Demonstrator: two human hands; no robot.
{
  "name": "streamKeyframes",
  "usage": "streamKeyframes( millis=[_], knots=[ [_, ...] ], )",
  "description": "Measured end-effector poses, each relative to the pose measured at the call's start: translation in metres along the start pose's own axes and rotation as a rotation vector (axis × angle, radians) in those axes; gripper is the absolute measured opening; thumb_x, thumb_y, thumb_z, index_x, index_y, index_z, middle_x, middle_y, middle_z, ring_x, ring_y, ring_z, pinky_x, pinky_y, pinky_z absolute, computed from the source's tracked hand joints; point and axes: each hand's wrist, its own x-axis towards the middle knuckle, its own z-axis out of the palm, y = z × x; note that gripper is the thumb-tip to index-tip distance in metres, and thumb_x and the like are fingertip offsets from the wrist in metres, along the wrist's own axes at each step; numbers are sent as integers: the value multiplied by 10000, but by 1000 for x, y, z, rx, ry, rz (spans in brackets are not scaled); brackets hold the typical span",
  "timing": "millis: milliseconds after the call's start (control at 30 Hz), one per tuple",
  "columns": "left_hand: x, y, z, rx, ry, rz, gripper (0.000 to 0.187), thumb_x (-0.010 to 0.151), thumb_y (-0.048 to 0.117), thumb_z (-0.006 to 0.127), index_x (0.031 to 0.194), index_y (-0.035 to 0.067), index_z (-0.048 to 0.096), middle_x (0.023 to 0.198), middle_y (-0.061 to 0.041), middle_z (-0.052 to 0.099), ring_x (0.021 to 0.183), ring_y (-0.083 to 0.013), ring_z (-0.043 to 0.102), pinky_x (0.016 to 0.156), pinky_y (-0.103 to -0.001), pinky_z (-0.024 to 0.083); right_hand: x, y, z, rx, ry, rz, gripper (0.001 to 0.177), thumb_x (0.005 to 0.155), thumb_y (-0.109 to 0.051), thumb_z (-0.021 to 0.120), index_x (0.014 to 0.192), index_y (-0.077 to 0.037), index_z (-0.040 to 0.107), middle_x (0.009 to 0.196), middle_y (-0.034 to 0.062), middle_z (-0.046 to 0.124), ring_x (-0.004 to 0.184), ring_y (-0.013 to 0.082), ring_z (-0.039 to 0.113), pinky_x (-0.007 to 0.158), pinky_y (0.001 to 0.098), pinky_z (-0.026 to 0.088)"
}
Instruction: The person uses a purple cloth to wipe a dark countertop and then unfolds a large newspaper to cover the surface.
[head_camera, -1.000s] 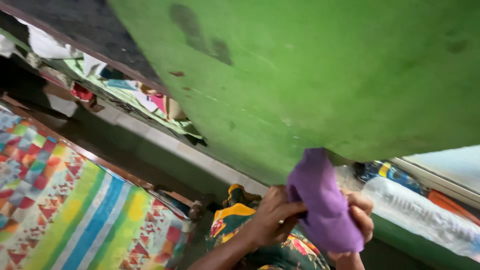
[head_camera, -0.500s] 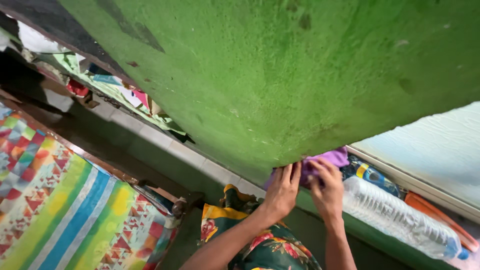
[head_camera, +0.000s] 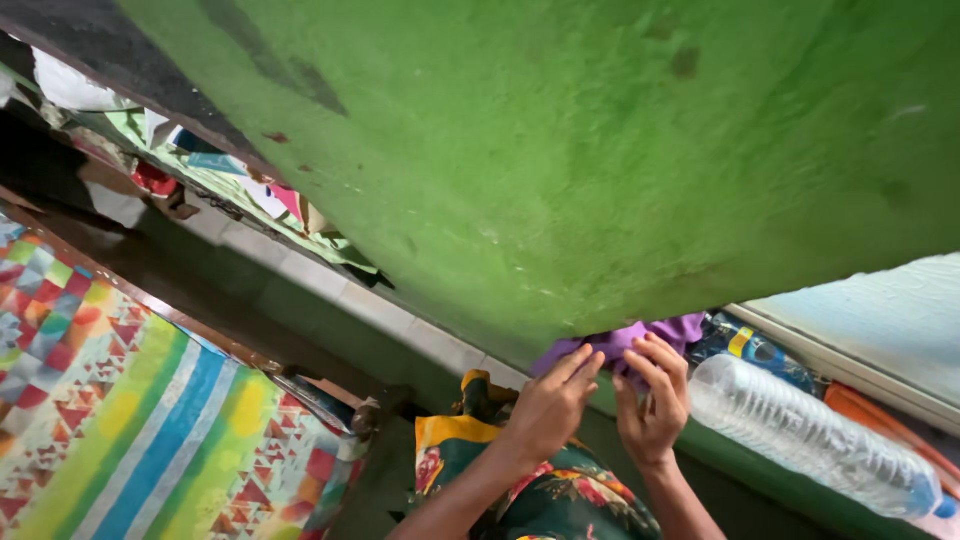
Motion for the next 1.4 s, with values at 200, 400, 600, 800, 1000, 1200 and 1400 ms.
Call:
streamKeyframes(
  millis=[200, 400, 600, 800, 1000, 1200, 1400],
  knots=[
    [-23, 15, -82, -53, 223, 42, 360, 937, 59, 690, 1296, 74, 682, 1280, -171, 699, 1123, -352, 701, 927, -422, 582, 0, -53, 29, 124, -49, -54, 301, 806, 43, 717, 1100, -15, 686, 1216, 165, 669, 1192, 324, 647, 1051, 408, 524],
    [-52, 5, -173, -3, 352, 45, 315, 907, 39, 723, 1220, 69, 704, 1214, -153, 717, 1026, -351, 707, 849, -423, 573, 8, -111, 92, 169, -137, -51, 313, 805, 60, 722, 1106, -25, 705, 1210, 165, 673, 1135, 290, 668, 966, 358, 539],
    [-82, -9, -243, 44, 524, 36, 317, 893, 11, 736, 1204, 67, 715, 1210, -144, 719, 1005, -343, 711, 833, -412, 577, 23, -172, 150, 265, -281, -26, 322, 839, 40, 717, 1145, -62, 717, 1298, 151, 651, 1173, 277, 659, 967, 364, 551],
    [-84, -35, -284, 41, 686, 15, 321, 892, -23, 747, 1200, 67, 731, 1180, -138, 729, 1015, -315, 726, 827, -393, 583, 60, -208, 193, 287, -364, -71, 301, 875, -44, 727, 1174, -77, 713, 1353, 143, 614, 1210, 261, 641, 1016, 370, 547],
    [-67, -76, -304, 20, 760, -49, 322, 890, -41, 740, 1193, 68, 733, 1169, -133, 737, 1006, -292, 728, 822, -372, 587, 99, -216, 239, 256, -445, -111, 304, 881, -81, 740, 1184, -81, 718, 1365, 150, 618, 1200, 254, 644, 1013, 364, 536],
    [-44, -113, -312, 69, 850, -96, 311, 907, -35, 725, 1188, 94, 749, 1179, -110, 741, 1021, -271, 740, 830, -354, 604, 125, -209, 278, 323, -521, -134, 306, 897, -81, 728, 1202, -80, 715, 1390, 139, 601, 1221, 261, 627, 1026, 364, 525],
    [-33, -141, -324, 88, 908, -185, 279, 904, -15, 726, 1165, 83, 741, 1158, -117, 744, 1003, -273, 738, 823, -350, 601, 133, -207, 317, 408, -613, -142, 340, 915, -79, 719, 1254, -82, 690, 1385, 128, 600, 1237, 268, 624, 1049, 373, 516]
  ],
)
